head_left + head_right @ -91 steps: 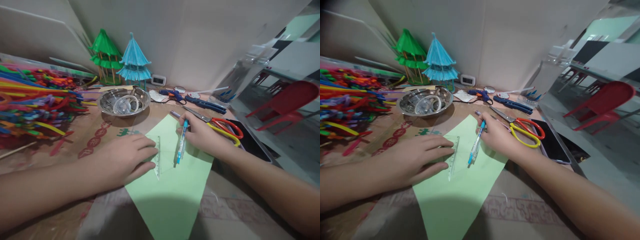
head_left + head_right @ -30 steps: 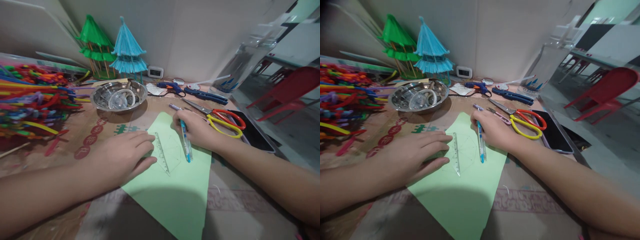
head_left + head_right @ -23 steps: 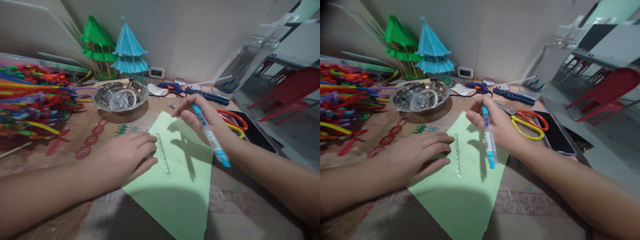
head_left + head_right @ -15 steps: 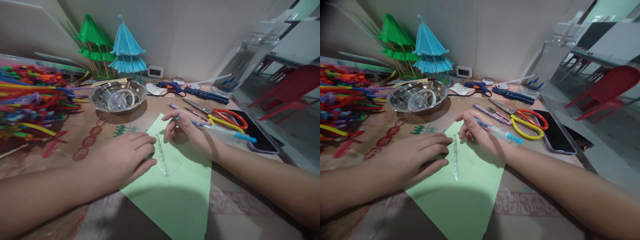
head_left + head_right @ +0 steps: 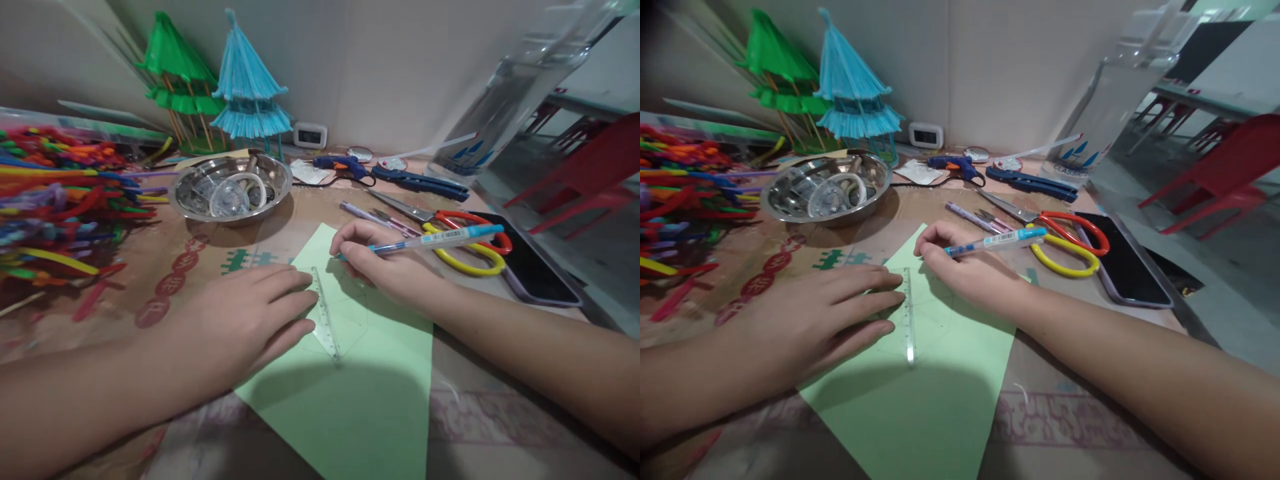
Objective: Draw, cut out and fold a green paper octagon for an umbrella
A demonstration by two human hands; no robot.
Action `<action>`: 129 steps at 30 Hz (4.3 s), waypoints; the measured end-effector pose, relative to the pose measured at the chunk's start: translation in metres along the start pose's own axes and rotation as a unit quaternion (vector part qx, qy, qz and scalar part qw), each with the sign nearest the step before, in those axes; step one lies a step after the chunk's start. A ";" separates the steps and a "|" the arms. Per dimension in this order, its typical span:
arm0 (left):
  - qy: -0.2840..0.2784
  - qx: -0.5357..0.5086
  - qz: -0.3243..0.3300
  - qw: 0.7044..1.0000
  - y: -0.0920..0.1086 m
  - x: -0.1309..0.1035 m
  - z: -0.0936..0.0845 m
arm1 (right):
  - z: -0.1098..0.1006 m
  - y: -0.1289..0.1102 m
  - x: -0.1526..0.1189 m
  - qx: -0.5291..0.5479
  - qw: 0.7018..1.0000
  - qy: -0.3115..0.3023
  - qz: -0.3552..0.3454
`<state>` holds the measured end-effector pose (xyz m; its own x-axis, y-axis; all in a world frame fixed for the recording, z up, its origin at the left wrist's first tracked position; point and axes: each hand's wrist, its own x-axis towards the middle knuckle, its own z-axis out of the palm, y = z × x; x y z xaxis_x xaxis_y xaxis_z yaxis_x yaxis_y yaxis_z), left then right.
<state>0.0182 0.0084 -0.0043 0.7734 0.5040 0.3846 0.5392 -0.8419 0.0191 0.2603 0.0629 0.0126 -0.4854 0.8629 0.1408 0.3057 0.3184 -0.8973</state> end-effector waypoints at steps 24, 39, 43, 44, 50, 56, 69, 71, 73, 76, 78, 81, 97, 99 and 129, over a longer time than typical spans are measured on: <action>-0.005 0.024 0.005 1.000 0.001 0.003 0.000 | 0.000 0.003 0.001 -0.008 1.000 -0.005 -0.020; -0.017 0.033 0.003 0.999 0.002 0.003 -0.004 | 0.001 0.004 0.001 -0.020 1.000 -0.004 -0.013; -0.016 0.029 0.003 0.999 0.003 0.003 -0.005 | 0.001 0.002 0.001 -0.025 1.000 -0.004 -0.013; -0.018 0.029 0.002 0.999 0.003 0.002 -0.005 | 0.001 0.001 0.001 -0.026 1.000 -0.005 -0.015; -0.021 0.030 -0.002 0.999 0.002 0.001 -0.003 | 0.001 -0.002 0.001 -0.034 0.999 -0.010 -0.021; -0.014 0.007 -0.013 1.000 0.002 0.001 -0.003 | 0.001 0.002 0.002 -0.007 1.000 0.001 -0.023; -0.015 0.041 -0.004 0.999 0.002 0.001 -0.001 | 0.000 0.001 0.001 -0.018 0.999 -0.001 -0.036; -0.016 0.038 -0.003 0.999 0.003 0.001 -0.002 | 0.000 0.000 0.001 -0.009 1.000 -0.006 -0.029; -0.019 0.035 -0.005 0.999 0.003 0.001 -0.002 | 0.000 0.000 0.002 -0.003 1.000 -0.007 -0.025; -0.021 0.035 -0.005 0.999 0.003 0.002 -0.003 | 0.001 0.001 0.002 0.000 1.000 -0.009 -0.026; -0.018 0.036 -0.001 0.999 0.002 0.002 -0.003 | 0.001 0.002 0.003 0.001 1.000 -0.008 -0.029; -0.022 0.032 -0.002 0.999 0.001 0.002 -0.003 | 0.001 0.002 0.003 0.010 0.999 -0.011 -0.032; -0.034 0.002 -0.036 0.999 0.003 0.000 -0.001 | 0.001 -0.001 0.002 0.006 1.000 -0.003 -0.028; -0.040 -0.003 -0.042 0.998 0.004 0.001 -0.002 | 0.000 -0.001 0.001 0.001 1.000 -0.005 -0.024; -0.025 0.030 -0.025 0.999 0.004 -0.001 -0.001 | 0.004 -0.004 0.003 -0.100 0.995 -0.026 0.008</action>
<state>0.0197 0.0042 -0.0032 0.7602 0.5548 0.3381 0.5952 -0.8033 -0.0199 0.2545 0.0626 0.0151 -0.5191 0.8487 0.1011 0.4684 0.3814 -0.7970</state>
